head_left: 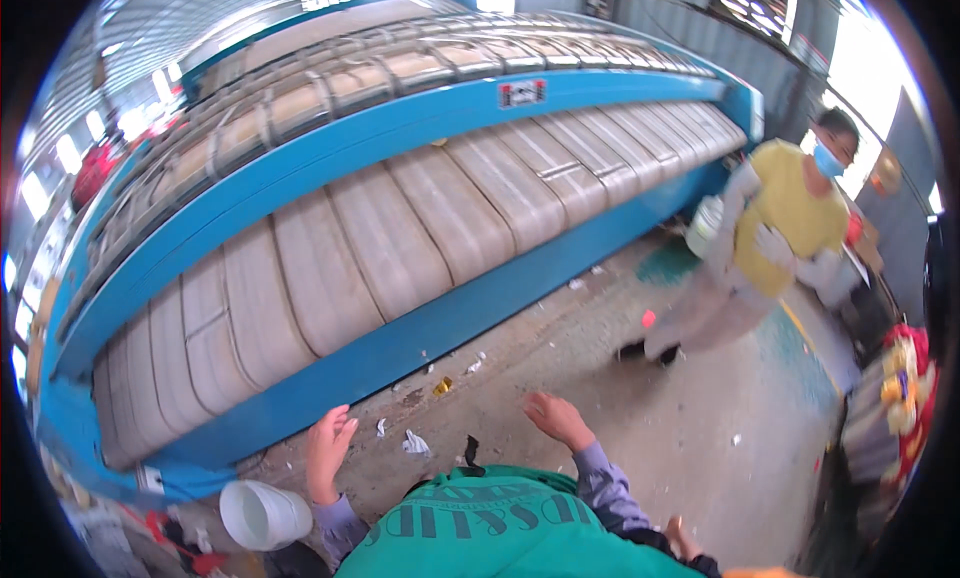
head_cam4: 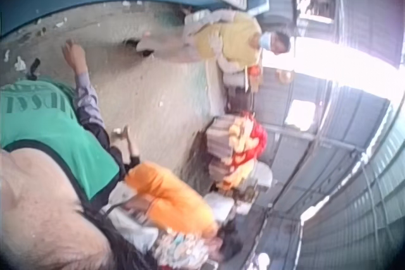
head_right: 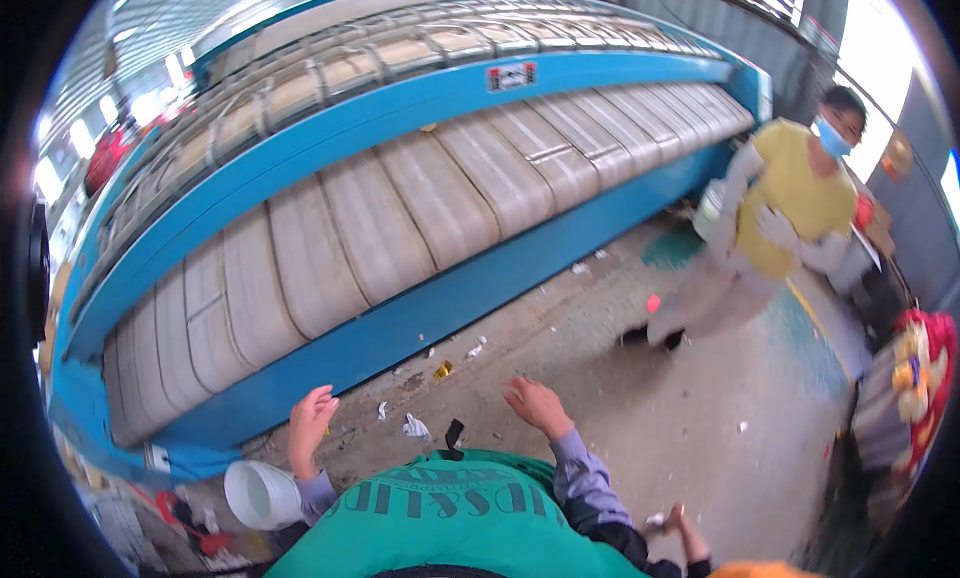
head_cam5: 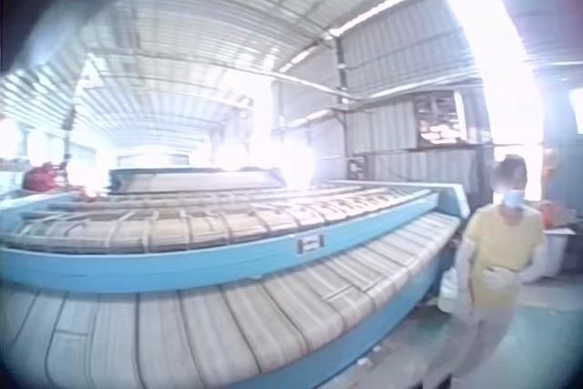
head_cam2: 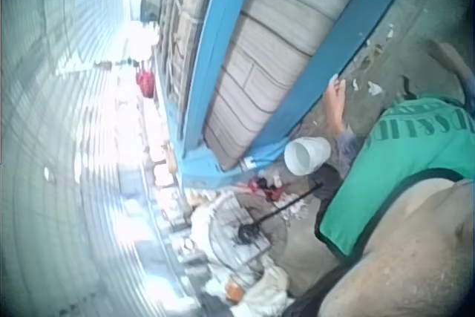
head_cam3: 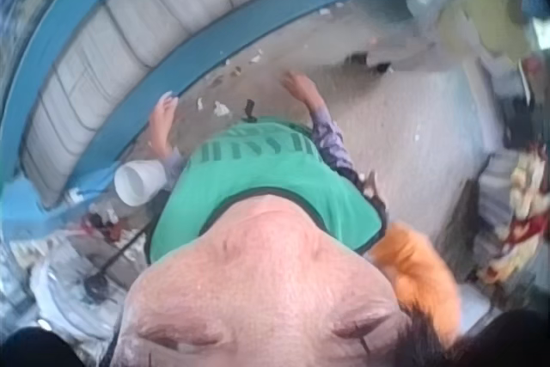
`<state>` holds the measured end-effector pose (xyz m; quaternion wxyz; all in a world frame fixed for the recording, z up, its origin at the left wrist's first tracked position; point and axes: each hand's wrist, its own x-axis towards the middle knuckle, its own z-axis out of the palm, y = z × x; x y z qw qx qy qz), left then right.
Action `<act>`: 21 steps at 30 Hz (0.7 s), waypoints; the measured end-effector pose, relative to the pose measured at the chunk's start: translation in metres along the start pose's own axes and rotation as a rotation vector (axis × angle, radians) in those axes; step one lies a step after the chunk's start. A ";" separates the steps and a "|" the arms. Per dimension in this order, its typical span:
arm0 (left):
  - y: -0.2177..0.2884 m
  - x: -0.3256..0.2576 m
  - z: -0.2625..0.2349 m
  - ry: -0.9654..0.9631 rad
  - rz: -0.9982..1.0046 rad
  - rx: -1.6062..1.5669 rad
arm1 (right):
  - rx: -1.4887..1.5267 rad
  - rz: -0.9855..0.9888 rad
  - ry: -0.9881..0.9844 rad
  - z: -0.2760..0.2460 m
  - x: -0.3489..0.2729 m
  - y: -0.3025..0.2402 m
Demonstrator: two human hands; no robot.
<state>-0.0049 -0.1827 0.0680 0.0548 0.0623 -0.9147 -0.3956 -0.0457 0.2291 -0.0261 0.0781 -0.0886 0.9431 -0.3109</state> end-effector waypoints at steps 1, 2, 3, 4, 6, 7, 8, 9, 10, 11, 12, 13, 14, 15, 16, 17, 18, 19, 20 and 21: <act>0.009 -0.002 0.007 -0.002 0.012 -0.002 | -0.014 0.031 -0.019 -0.002 -0.007 0.013; 0.018 -0.001 0.015 -0.005 0.025 -0.002 | 0.013 0.039 0.015 -0.004 -0.013 0.026; 0.027 -0.004 0.022 -0.018 0.032 0.003 | 0.040 0.086 0.030 -0.004 -0.023 0.038; 0.035 -0.005 0.030 -0.027 0.028 0.005 | 0.034 0.087 0.020 -0.006 -0.031 0.051; 0.051 -0.007 0.048 -0.063 0.030 0.004 | 0.039 0.146 0.001 -0.009 -0.049 0.074; 0.058 -0.009 0.057 -0.110 0.024 0.029 | 0.054 0.174 0.003 -0.010 -0.058 0.084; 0.065 -0.008 0.066 -0.159 0.018 0.054 | 0.069 0.215 0.007 -0.012 -0.066 0.094; 0.070 -0.010 0.075 -0.194 0.016 0.093 | 0.080 0.212 0.018 -0.013 -0.073 0.103; 0.075 -0.012 0.083 -0.241 0.046 0.076 | 0.093 0.223 0.025 -0.015 -0.080 0.111; 0.080 -0.012 0.091 -0.273 0.084 0.077 | 0.108 0.233 0.032 -0.016 -0.086 0.118; 0.084 -0.012 0.097 -0.305 0.115 0.085 | 0.116 0.231 0.037 -0.017 -0.091 0.124; 0.087 -0.012 0.102 -0.330 0.119 0.115 | 0.125 0.231 0.047 -0.018 -0.095 0.130; 0.089 -0.011 0.107 -0.358 0.118 0.150 | 0.130 0.252 0.053 -0.019 -0.098 0.135; 0.091 -0.008 0.110 -0.396 0.121 0.195 | 0.126 0.291 0.044 -0.019 -0.100 0.139; 0.093 -0.005 0.114 -0.399 0.129 0.196 | 0.113 0.273 0.047 -0.018 -0.102 0.142; 0.095 -0.002 0.117 -0.411 0.138 0.208 | 0.099 0.293 0.045 -0.017 -0.104 0.144; 0.096 0.003 0.120 -0.433 0.150 0.229 | 0.093 0.337 0.038 -0.015 -0.105 0.144; 0.097 0.008 0.123 -0.442 0.141 0.231 | 0.099 0.308 0.047 -0.013 -0.105 0.144; 0.098 0.013 0.126 -0.464 0.135 0.240 | 0.110 0.310 0.052 -0.009 -0.105 0.143; 0.100 0.019 0.130 -0.469 0.156 0.237 | 0.123 0.349 0.049 -0.006 -0.104 0.141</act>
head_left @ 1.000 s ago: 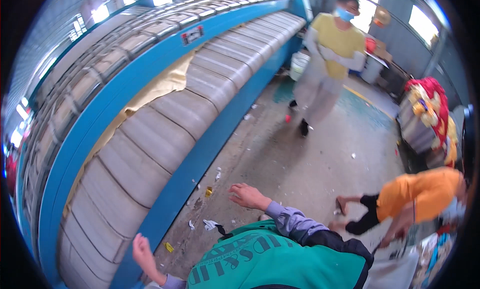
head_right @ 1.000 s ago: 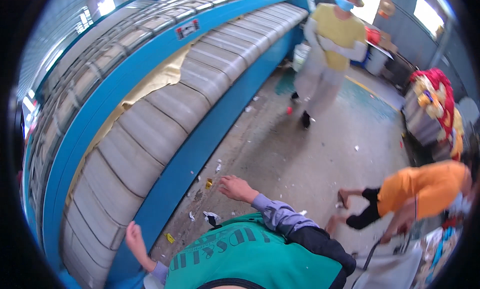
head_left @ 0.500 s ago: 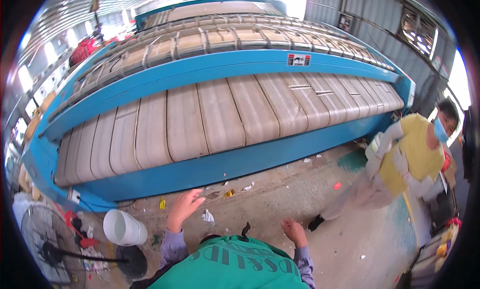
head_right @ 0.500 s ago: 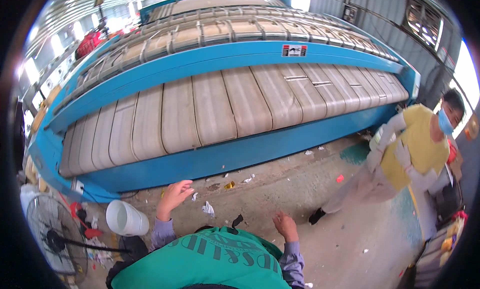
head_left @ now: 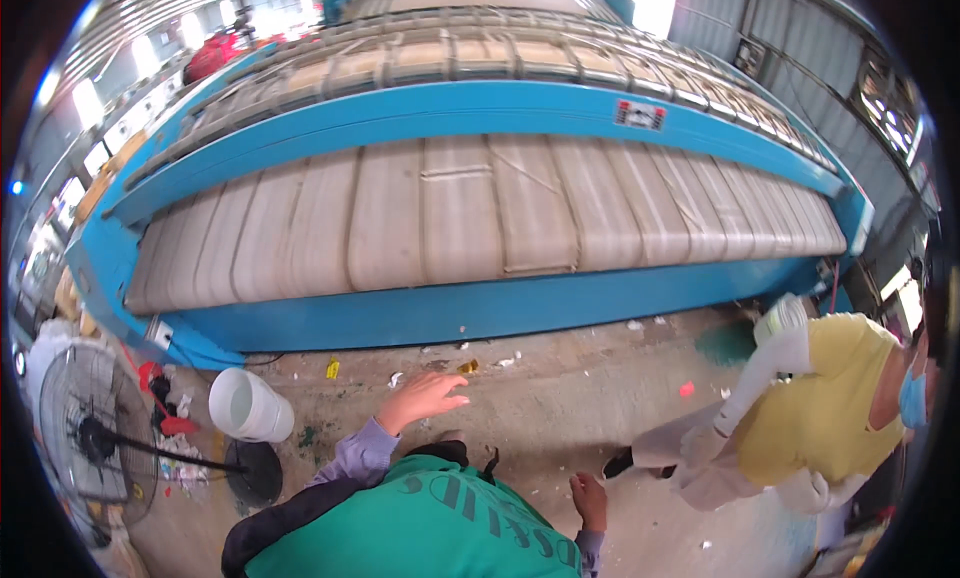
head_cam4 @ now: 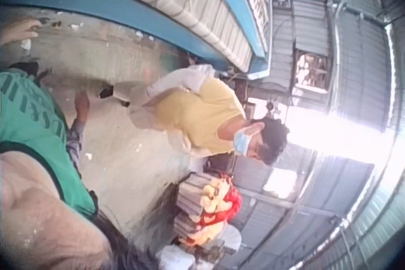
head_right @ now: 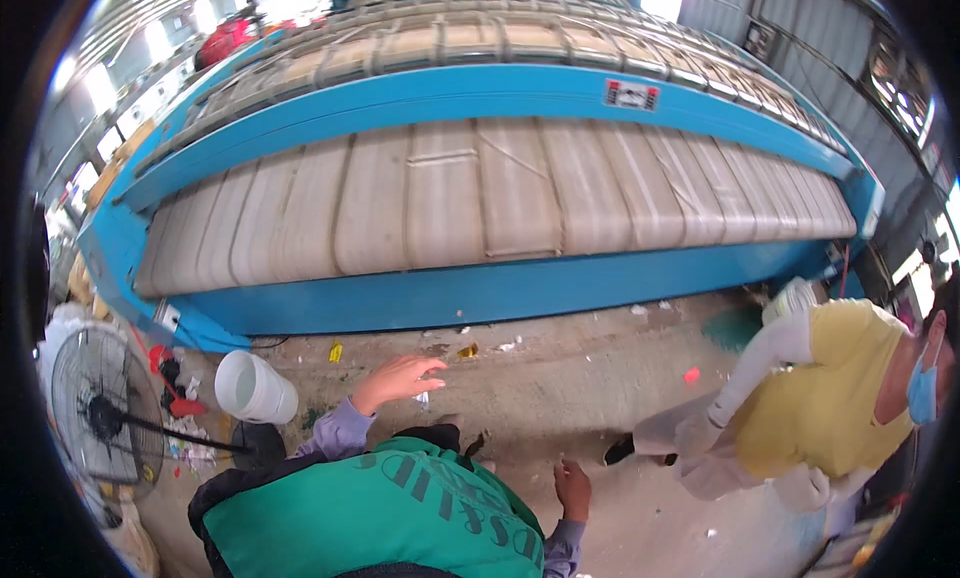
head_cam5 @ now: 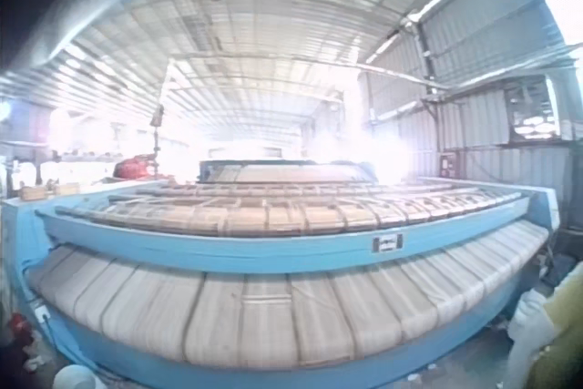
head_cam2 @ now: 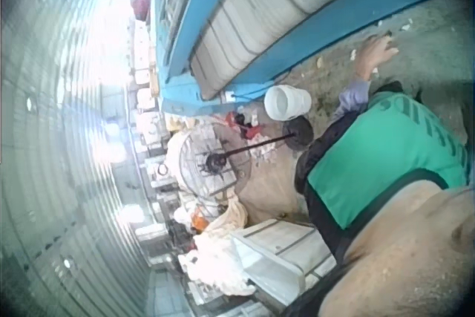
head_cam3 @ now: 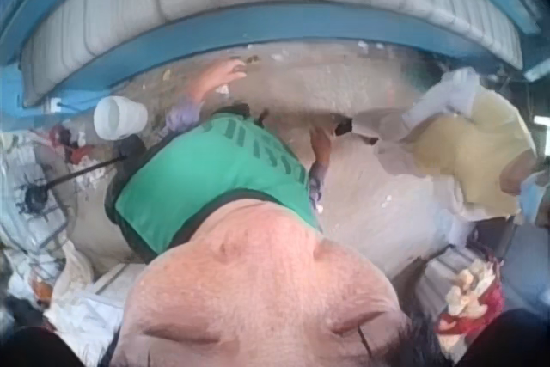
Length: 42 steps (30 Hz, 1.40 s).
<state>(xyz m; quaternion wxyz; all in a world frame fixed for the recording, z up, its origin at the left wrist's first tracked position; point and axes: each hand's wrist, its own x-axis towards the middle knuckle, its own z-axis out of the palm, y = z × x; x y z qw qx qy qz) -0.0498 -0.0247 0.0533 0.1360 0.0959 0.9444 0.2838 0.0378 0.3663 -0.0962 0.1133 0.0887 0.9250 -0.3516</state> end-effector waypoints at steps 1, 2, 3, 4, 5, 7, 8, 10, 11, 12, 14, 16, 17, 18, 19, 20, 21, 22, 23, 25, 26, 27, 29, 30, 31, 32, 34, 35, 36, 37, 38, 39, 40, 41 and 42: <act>0.001 0.008 0.001 -0.013 0.003 -0.015 | 0.004 -0.010 0.000 0.005 0.000 -0.002; 0.001 0.015 0.002 -0.008 0.029 -0.034 | 0.012 0.017 -0.008 0.009 0.001 -0.003; 0.001 0.024 0.003 -0.043 0.026 -0.022 | 0.023 0.076 -0.012 0.014 0.002 -0.003; 0.001 0.033 0.003 -0.068 0.022 -0.072 | 0.050 0.032 -0.007 0.018 0.003 -0.003; 0.001 0.044 0.003 -0.050 0.063 -0.110 | 0.092 0.012 0.002 0.021 0.003 0.000; 0.000 0.067 0.005 -0.096 0.054 -0.129 | 0.162 0.055 0.047 0.026 -0.002 0.013; -0.001 0.080 0.007 -0.124 0.080 -0.107 | 0.119 0.171 0.038 0.030 -0.008 0.022; -0.002 0.108 0.013 -0.148 0.141 -0.047 | 0.092 0.342 0.045 0.035 -0.030 0.045; -0.001 0.124 0.018 -0.209 0.139 -0.057 | 0.005 0.415 -0.066 0.037 -0.044 0.058; -0.001 0.139 0.024 -0.237 0.177 -0.064 | -0.065 0.489 -0.184 0.042 -0.062 0.068; 0.004 0.167 0.041 -0.358 0.168 0.025 | 0.088 0.707 -0.403 0.059 -0.105 0.078; 0.012 0.199 0.058 -0.361 0.290 0.083 | 0.561 0.929 -0.572 0.073 -0.134 0.073; 0.018 0.212 0.068 -0.422 0.335 0.082 | 0.644 0.966 -0.516 0.083 -0.147 0.066; 0.024 0.226 0.077 -0.461 0.359 0.093 | 0.725 0.987 -0.456 0.091 -0.158 0.057; 0.031 0.239 0.087 -0.489 0.367 0.108 | 0.797 0.999 -0.389 0.096 -0.166 0.048; 0.038 0.252 0.096 -0.539 0.422 0.119 | 0.801 1.026 -0.359 0.100 -0.175 0.036; 0.047 0.262 0.107 -0.571 0.469 0.141 | 0.803 1.037 -0.320 0.106 -0.185 0.026; 0.057 0.274 0.118 -0.597 0.510 0.156 | 0.794 1.049 -0.286 0.109 -0.192 0.016; 0.065 0.285 0.128 -0.610 0.535 0.183 | 0.817 1.064 -0.265 0.113 -0.197 0.006; 0.084 0.297 0.150 -0.664 0.614 0.111 | 0.870 1.089 -0.255 0.124 -0.209 -0.006; 0.093 0.299 0.160 -0.693 0.618 0.086 | 0.924 1.111 -0.240 0.132 -0.215 -0.010; 0.102 0.301 0.171 -0.715 0.657 0.129 | 0.987 1.150 -0.242 0.140 -0.218 -0.013; 0.120 0.296 0.193 -0.741 0.764 0.194 | 1.077 1.204 -0.166 0.160 -0.223 -0.013; 0.128 0.291 0.204 -0.743 0.799 0.201 | 1.098 1.223 -0.094 0.171 -0.224 -0.011; 0.139 0.286 0.215 -0.810 0.799 0.171 | 1.101 1.267 -0.030 0.181 -0.225 -0.009; 0.150 0.281 0.225 -0.860 0.806 0.161 | 0.843 1.230 0.130 0.190 -0.223 -0.006; 0.172 0.267 0.244 -0.925 0.813 0.138 | 0.818 1.251 0.400 0.203 -0.220 0.003; 0.184 0.258 0.252 -0.944 0.824 0.127 | 0.875 1.303 0.436 0.206 -0.219 0.009; 0.195 0.251 0.257 -0.961 0.817 0.139 | 0.852 1.298 0.489 0.208 -0.219 0.015; 0.207 0.243 0.261 -0.982 0.856 0.127 | 0.834 1.321 0.531 0.206 -0.220 0.023; 0.219 0.233 0.267 -1.003 0.875 0.123 | 0.813 1.363 0.549 0.203 -0.223 0.032; 0.229 0.225 0.271 -1.032 0.898 0.092 | 0.809 1.350 0.583 0.199 -0.226 0.041; 0.238 0.217 0.274 -1.040 0.926 0.093 | 0.811 1.353 0.588 0.194 -0.229 0.050; 0.245 0.211 0.277 -1.027 0.921 0.113 | 0.810 1.356 0.590 0.188 -0.234 0.059; 0.250 0.206 0.281 -1.026 0.926 0.109 | 0.790 1.370 0.612 0.182 -0.239 0.067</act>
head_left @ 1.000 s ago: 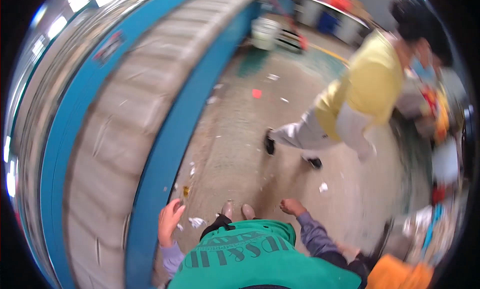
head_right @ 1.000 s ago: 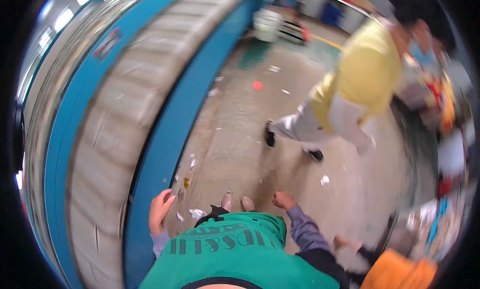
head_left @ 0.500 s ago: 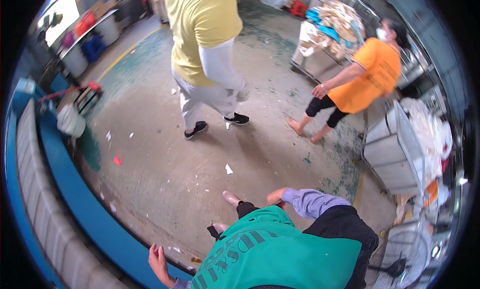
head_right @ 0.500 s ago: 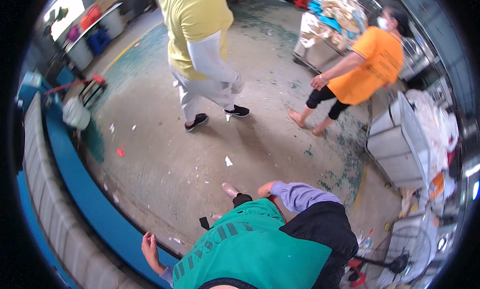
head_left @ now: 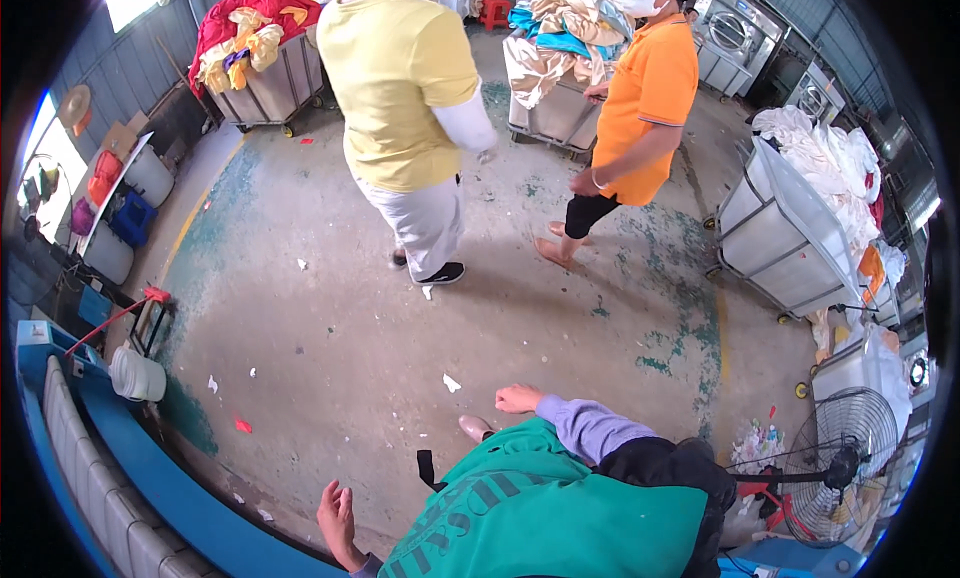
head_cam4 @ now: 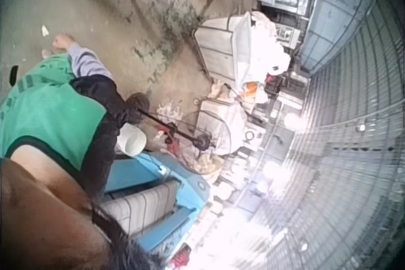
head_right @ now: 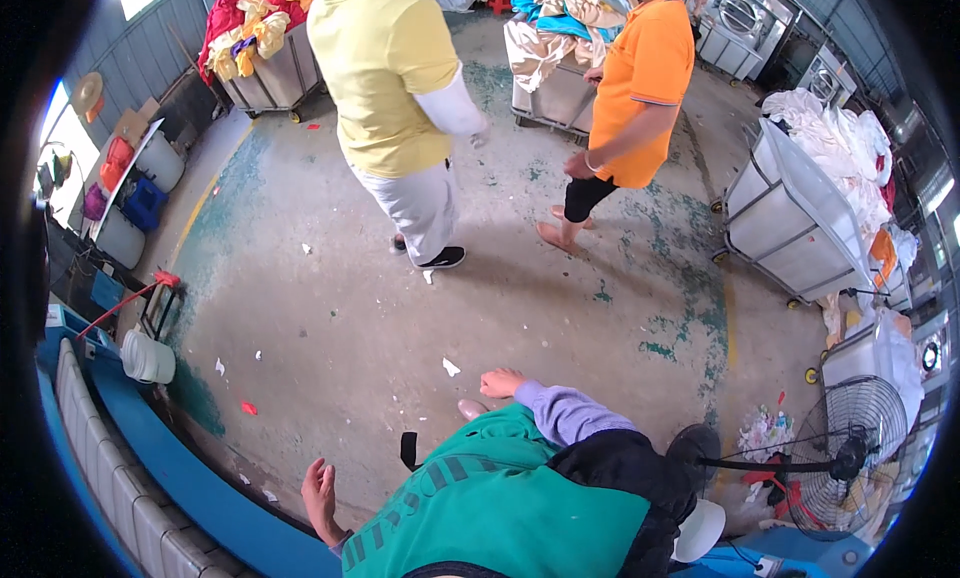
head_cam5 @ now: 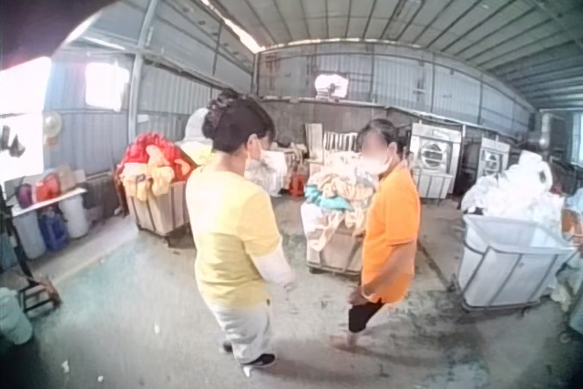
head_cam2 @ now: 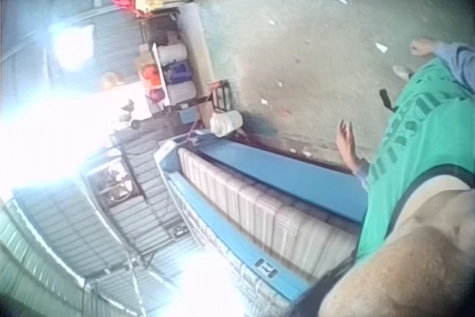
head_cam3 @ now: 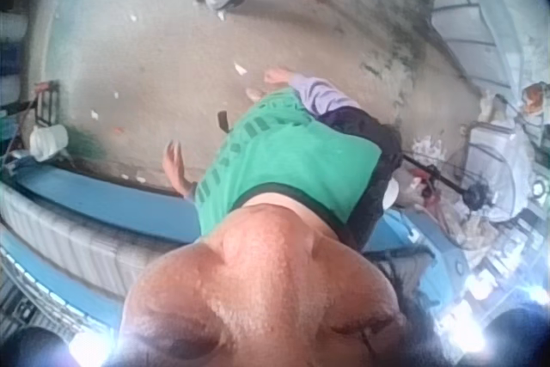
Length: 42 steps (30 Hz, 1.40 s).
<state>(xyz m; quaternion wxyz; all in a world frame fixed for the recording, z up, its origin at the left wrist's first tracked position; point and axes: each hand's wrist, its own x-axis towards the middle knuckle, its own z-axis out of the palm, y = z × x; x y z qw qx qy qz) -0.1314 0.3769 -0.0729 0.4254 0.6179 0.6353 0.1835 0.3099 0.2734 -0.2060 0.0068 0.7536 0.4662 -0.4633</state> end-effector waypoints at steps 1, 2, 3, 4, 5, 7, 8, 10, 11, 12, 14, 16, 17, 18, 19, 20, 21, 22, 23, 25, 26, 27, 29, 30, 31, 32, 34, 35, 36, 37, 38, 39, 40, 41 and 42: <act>0.003 0.004 0.002 0.003 0.007 -0.010 | -0.002 -0.001 0.025 -0.008 0.007 -0.002; 0.004 0.006 0.005 0.006 0.002 0.001 | -0.010 0.006 0.040 -0.017 0.013 -0.004; 0.003 0.008 0.008 0.010 -0.002 0.001 | -0.033 -0.010 0.059 -0.024 0.019 -0.006; -0.001 0.008 0.010 0.021 -0.007 -0.007 | -0.063 -0.018 0.065 -0.031 0.024 -0.009; -0.005 0.007 0.012 0.021 -0.030 0.006 | -0.095 -0.029 0.070 -0.037 0.029 -0.012; -0.018 0.003 0.016 0.029 -0.092 0.022 | -0.082 -0.055 0.068 -0.045 0.037 -0.019; -0.024 0.000 0.017 0.036 -0.104 0.034 | -0.077 -0.070 0.065 -0.047 0.041 -0.023; -0.035 -0.008 0.018 0.040 -0.157 0.055 | -0.088 -0.114 0.034 -0.049 0.050 -0.032; -0.040 -0.013 0.018 0.038 -0.169 0.063 | -0.096 -0.124 0.022 -0.049 0.055 -0.036; -0.044 -0.016 0.018 0.037 -0.186 0.065 | -0.110 -0.149 0.019 -0.047 0.059 -0.040; -0.052 -0.023 0.017 0.075 -0.180 0.096 | -0.160 -0.166 -0.031 -0.042 0.069 -0.047; -0.057 -0.031 0.017 0.110 -0.180 0.110 | -0.133 -0.214 -0.050 -0.035 0.077 -0.052; -0.060 -0.034 0.017 0.116 -0.208 0.091 | -0.130 -0.201 -0.078 -0.031 0.082 -0.053; -0.061 -0.039 0.019 0.126 -0.198 0.041 | -0.135 -0.237 -0.090 -0.027 0.085 -0.053; -0.062 -0.044 0.020 0.137 -0.180 -0.025 | -0.139 -0.221 -0.099 -0.024 0.088 -0.053; -0.062 -0.051 0.023 0.148 -0.233 -0.018 | -0.146 -0.252 -0.110 -0.020 0.090 -0.051; -0.063 -0.058 0.027 0.167 -0.259 -0.045 | -0.132 -0.257 -0.114 -0.016 0.092 -0.049; -0.063 -0.068 0.031 0.151 -0.288 -0.013 | -0.145 -0.260 -0.129 -0.012 0.093 -0.046; -0.062 -0.077 0.035 0.156 -0.290 0.002 | -0.132 -0.238 -0.148 -0.008 0.094 -0.043; -0.063 -0.098 0.042 0.140 -0.354 -0.036 | -0.130 -0.241 -0.183 0.001 0.094 -0.036; -0.065 -0.108 0.045 0.116 -0.407 -0.024 | -0.126 -0.177 -0.213 0.006 0.094 -0.033; -0.067 -0.119 0.047 0.119 -0.428 -0.023 | -0.118 -0.232 -0.196 0.011 0.094 -0.029; -0.075 -0.133 0.048 0.099 -0.474 -0.030 | -0.111 -0.179 -0.189 0.022 0.093 -0.024; -0.079 -0.141 0.048 0.093 -0.498 -0.054 | -0.099 -0.156 -0.206 0.028 0.091 -0.021; -0.085 -0.148 0.047 0.106 -0.490 -0.059 | -0.102 -0.206 -0.209 0.034 0.089 -0.019; -0.090 -0.157 0.047 0.113 -0.489 -0.066 | -0.111 -0.194 -0.211 0.039 0.085 -0.016; -0.102 -0.179 0.049 0.128 -0.482 -0.080 | -0.125 -0.189 -0.207 0.052 0.073 -0.011; -0.108 -0.192 0.051 0.133 -0.475 -0.089 | -0.130 -0.194 -0.199 0.059 0.065 -0.008; -0.114 -0.204 0.053 0.136 -0.465 -0.096 | -0.147 -0.121 -0.205 0.067 0.057 -0.006; -0.121 -0.217 0.056 0.126 -0.457 -0.086 | -0.118 -0.206 -0.180 0.075 0.046 -0.002; -0.129 -0.226 0.057 0.110 -0.449 -0.077 | -0.105 -0.207 -0.173 0.084 0.037 -0.002; -0.138 -0.236 0.060 0.094 -0.436 -0.067 | -0.089 -0.172 -0.157 0.094 0.026 0.001; -0.146 -0.243 0.060 0.054 -0.433 -0.057 | -0.058 -0.212 -0.137 0.104 0.015 0.003; -0.156 -0.250 0.062 0.031 -0.439 -0.072 | -0.024 -0.211 -0.110 0.117 0.001 0.008; -0.165 -0.253 0.059 0.012 -0.401 -0.048 | 0.017 -0.165 -0.096 0.127 -0.011 0.011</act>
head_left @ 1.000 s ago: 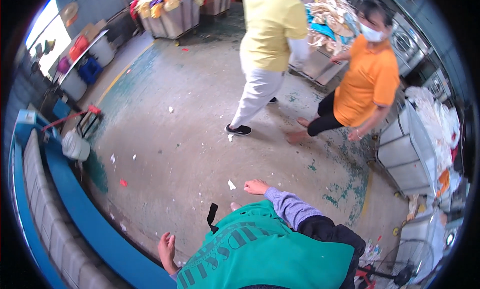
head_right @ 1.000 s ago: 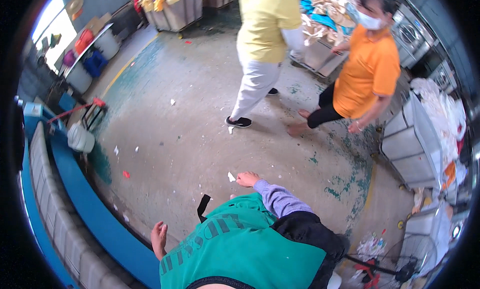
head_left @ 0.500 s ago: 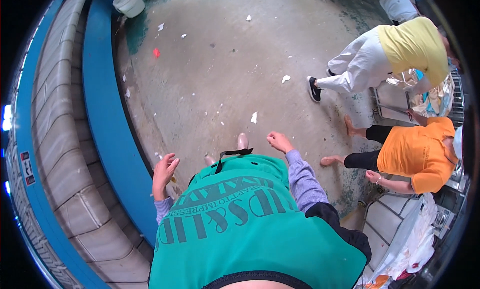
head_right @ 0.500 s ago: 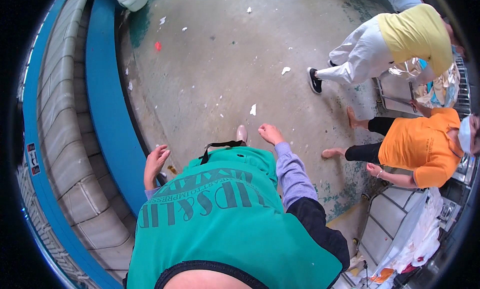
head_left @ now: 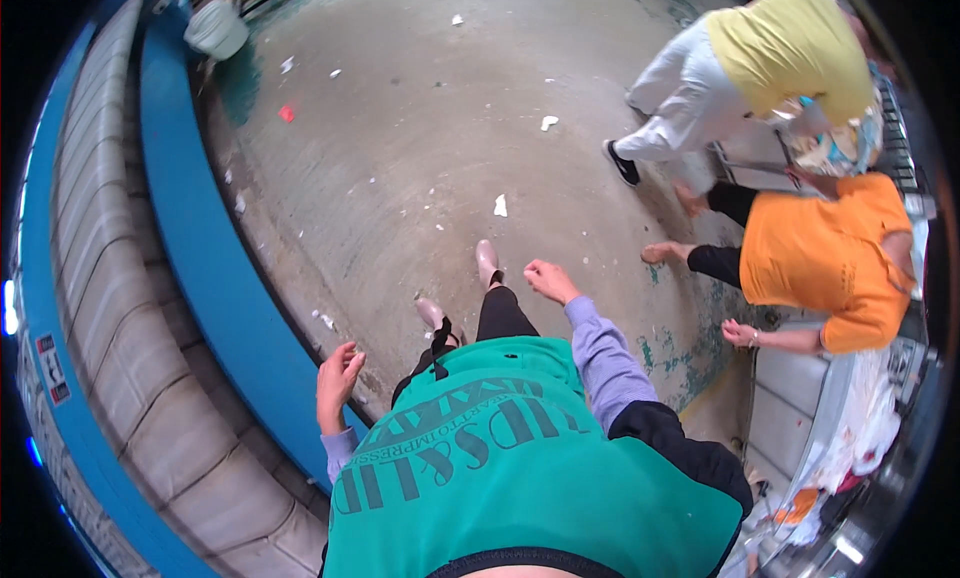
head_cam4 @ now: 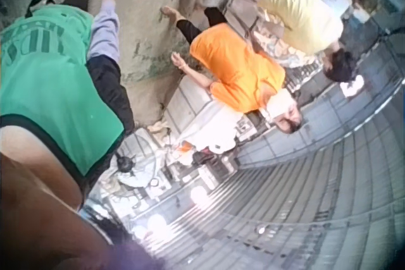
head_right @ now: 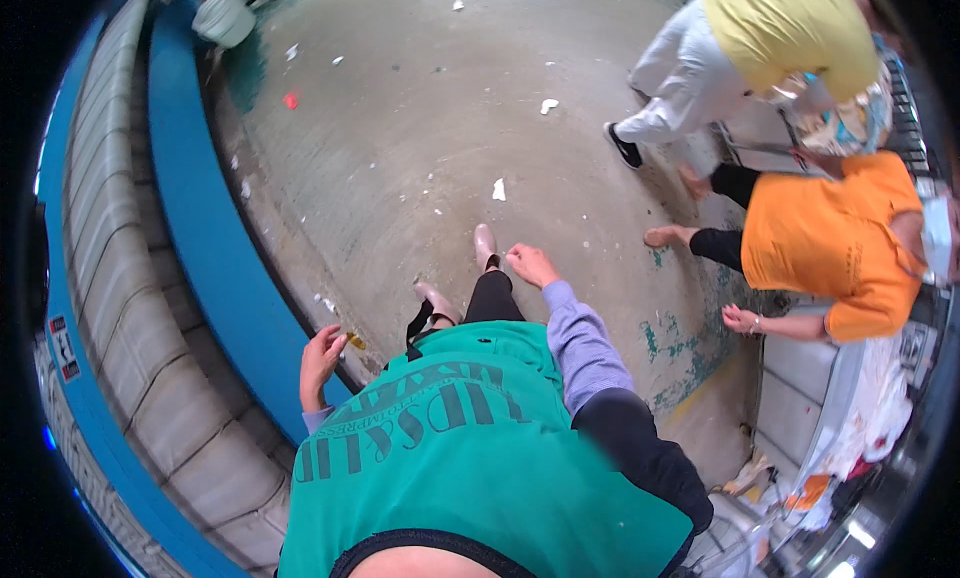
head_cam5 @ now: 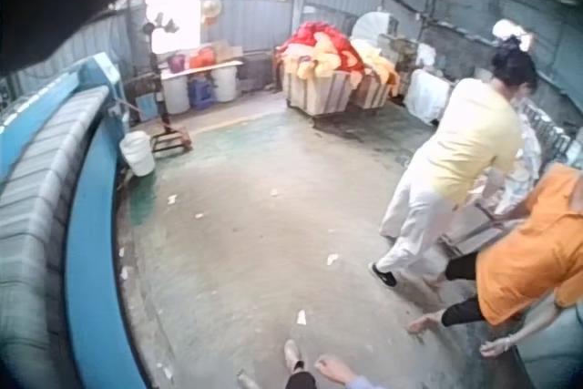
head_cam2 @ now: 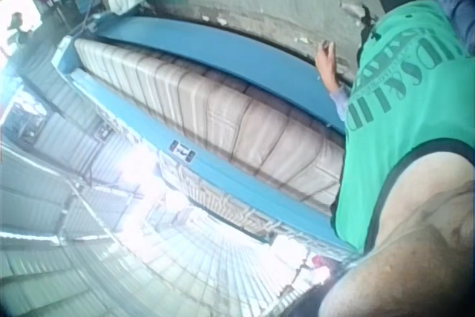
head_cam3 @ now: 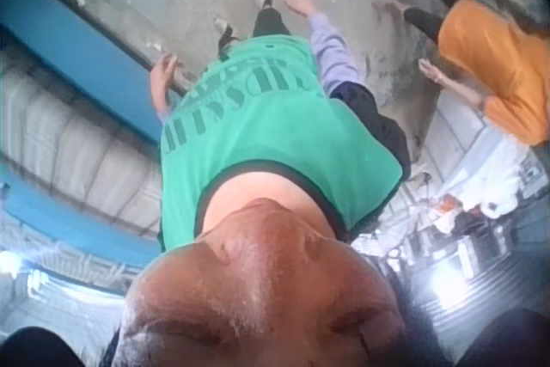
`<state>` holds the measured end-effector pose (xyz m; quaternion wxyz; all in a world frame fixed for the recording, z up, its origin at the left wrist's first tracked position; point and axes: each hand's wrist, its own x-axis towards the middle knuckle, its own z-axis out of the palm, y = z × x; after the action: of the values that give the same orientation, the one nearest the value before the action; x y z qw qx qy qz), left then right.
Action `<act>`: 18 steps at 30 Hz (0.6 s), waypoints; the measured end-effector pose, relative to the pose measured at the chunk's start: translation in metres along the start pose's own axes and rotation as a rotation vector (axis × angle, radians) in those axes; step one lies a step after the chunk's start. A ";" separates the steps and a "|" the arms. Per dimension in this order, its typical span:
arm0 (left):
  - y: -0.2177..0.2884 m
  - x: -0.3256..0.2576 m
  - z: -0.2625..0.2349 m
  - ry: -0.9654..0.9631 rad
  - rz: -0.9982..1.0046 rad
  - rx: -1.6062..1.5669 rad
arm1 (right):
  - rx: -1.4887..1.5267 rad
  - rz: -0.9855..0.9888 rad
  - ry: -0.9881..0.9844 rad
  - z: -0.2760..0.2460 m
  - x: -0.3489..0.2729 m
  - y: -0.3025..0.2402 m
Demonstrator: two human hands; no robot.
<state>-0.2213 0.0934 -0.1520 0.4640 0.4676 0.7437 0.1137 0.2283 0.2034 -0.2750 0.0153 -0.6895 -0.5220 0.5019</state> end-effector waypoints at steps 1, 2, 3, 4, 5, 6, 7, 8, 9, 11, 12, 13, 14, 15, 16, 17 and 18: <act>-0.009 -0.001 0.000 -0.009 0.018 0.014 | 0.007 -0.013 0.018 0.010 -0.013 0.006; -0.017 0.000 -0.001 -0.019 0.053 0.027 | -0.031 -0.073 0.068 0.019 -0.027 0.013; -0.023 0.000 -0.002 -0.025 0.050 0.032 | -0.065 -0.118 0.103 0.028 -0.043 0.021; -0.028 -0.001 -0.002 -0.026 0.057 0.018 | -0.075 -0.094 0.111 0.036 -0.058 0.030; -0.030 -0.001 -0.003 -0.037 0.052 -0.002 | -0.097 -0.025 0.104 0.042 -0.071 0.038; -0.032 -0.004 -0.002 -0.001 0.107 -0.011 | -0.025 0.068 0.068 0.048 -0.085 0.048; -0.031 -0.005 -0.003 0.019 0.136 -0.028 | -0.040 0.110 0.074 0.050 -0.093 0.053; -0.030 -0.009 0.000 0.041 0.180 -0.028 | -0.092 0.109 0.107 0.053 -0.102 0.060; -0.026 -0.012 0.003 0.012 0.164 -0.022 | -0.128 0.135 0.081 0.056 -0.108 0.064; -0.019 -0.022 0.013 0.009 0.163 0.013 | -0.152 0.093 0.046 0.057 -0.116 0.071; -0.014 -0.027 0.020 0.000 0.178 0.010 | -0.141 0.027 0.094 0.056 -0.120 0.074; -0.009 -0.032 0.028 -0.013 0.226 0.015 | -0.144 0.015 0.101 0.054 -0.124 0.076; -0.007 -0.039 0.039 -0.028 0.206 0.020 | -0.132 -0.013 0.097 0.052 -0.130 0.080; -0.005 -0.047 0.051 -0.045 0.207 -0.022 | -0.125 -0.022 0.093 0.049 -0.137 0.083; -0.004 -0.055 0.063 -0.049 0.180 -0.040 | -0.128 -0.016 0.091 0.047 -0.145 0.087; -0.005 -0.065 0.075 -0.055 0.201 -0.044 | -0.111 -0.035 0.058 0.044 -0.154 0.092; -0.008 -0.075 0.087 -0.057 0.223 -0.042 | -0.105 -0.037 0.032 0.041 -0.163 0.099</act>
<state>-0.1466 0.0058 -0.1603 0.4792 0.5407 0.6710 0.1666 0.2771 0.0179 -0.2383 -0.0033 -0.6877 -0.5598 0.4623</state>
